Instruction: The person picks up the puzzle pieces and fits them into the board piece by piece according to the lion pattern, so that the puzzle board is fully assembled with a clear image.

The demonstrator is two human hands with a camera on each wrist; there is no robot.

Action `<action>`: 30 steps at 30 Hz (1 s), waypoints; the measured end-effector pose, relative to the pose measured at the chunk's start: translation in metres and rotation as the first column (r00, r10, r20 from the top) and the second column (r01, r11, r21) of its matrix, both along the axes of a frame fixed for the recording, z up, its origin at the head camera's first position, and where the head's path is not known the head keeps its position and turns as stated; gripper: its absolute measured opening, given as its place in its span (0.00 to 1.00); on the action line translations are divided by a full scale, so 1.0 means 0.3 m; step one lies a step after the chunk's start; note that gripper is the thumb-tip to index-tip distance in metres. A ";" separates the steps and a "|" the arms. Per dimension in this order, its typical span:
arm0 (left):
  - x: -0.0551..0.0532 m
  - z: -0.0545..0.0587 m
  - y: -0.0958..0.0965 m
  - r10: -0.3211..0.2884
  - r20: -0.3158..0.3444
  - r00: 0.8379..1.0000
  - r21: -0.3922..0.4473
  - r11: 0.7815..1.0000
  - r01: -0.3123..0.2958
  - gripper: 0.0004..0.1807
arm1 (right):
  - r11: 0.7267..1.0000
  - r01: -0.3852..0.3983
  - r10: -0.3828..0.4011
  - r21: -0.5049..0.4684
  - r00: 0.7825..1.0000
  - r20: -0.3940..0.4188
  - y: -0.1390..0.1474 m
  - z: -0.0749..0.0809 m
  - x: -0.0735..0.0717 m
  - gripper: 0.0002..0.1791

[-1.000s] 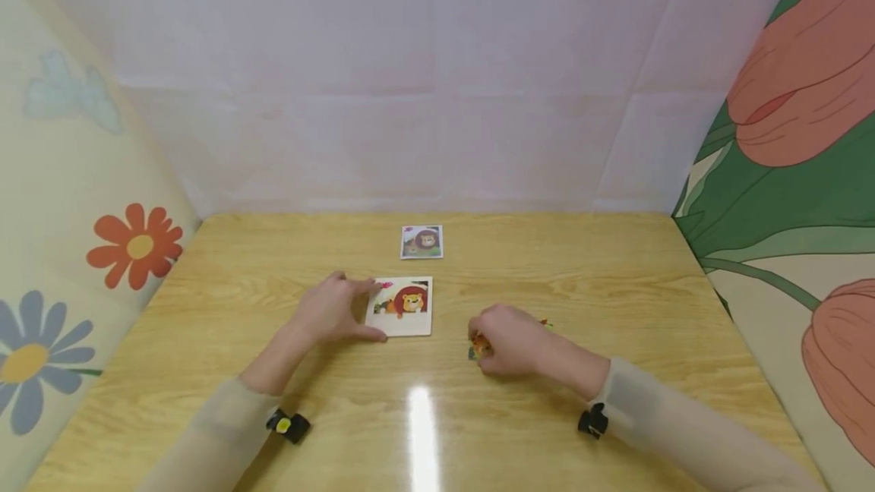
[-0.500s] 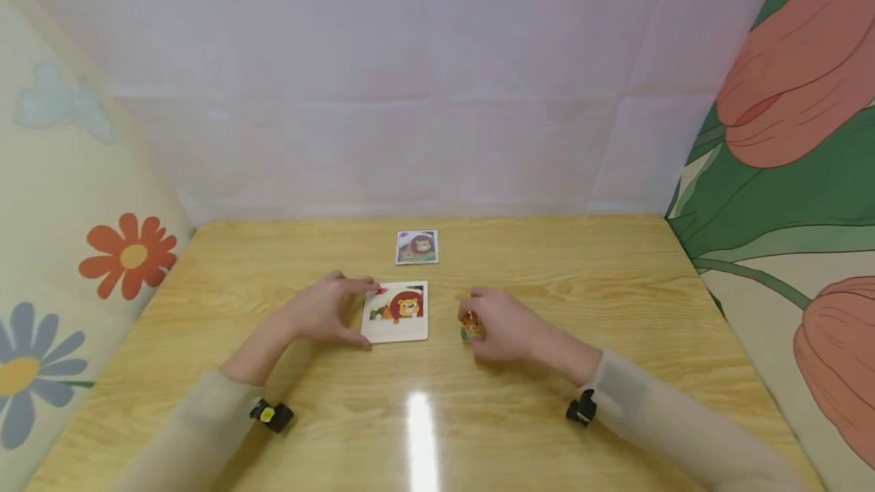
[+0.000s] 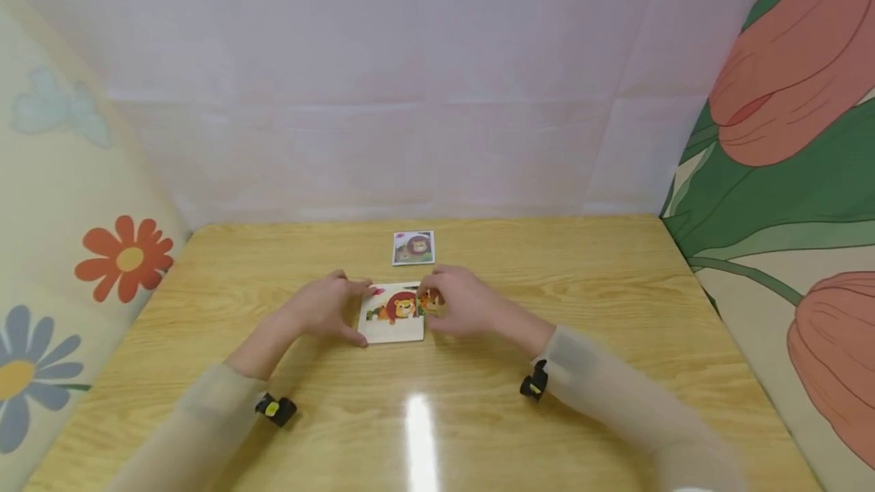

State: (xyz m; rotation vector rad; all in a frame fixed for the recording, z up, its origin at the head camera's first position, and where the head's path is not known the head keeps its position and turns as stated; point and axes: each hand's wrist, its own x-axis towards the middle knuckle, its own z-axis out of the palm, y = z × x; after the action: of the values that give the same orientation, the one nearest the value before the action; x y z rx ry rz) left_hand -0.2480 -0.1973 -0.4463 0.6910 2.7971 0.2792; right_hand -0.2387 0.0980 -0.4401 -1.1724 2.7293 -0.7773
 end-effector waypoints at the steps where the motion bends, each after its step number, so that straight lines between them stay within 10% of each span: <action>1: 0.000 -0.001 0.001 0.003 0.000 1.000 0.000 1.000 -0.003 0.56 | 1.000 -0.004 0.004 -0.004 1.000 0.004 -0.016 -0.008 -0.007 0.21; 30: -0.001 0.005 0.013 0.014 -0.016 1.000 -0.030 0.999 -0.014 0.56 | 0.998 -0.052 0.051 0.030 0.998 0.040 -0.307 -0.092 -0.025 0.07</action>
State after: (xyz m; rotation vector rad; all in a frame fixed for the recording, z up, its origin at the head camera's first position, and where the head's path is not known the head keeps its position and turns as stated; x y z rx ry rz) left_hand -0.2482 -0.1935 -0.4447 0.6697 2.8162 0.2345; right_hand -0.2463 0.0059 -0.4678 -1.2031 2.6585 -0.7405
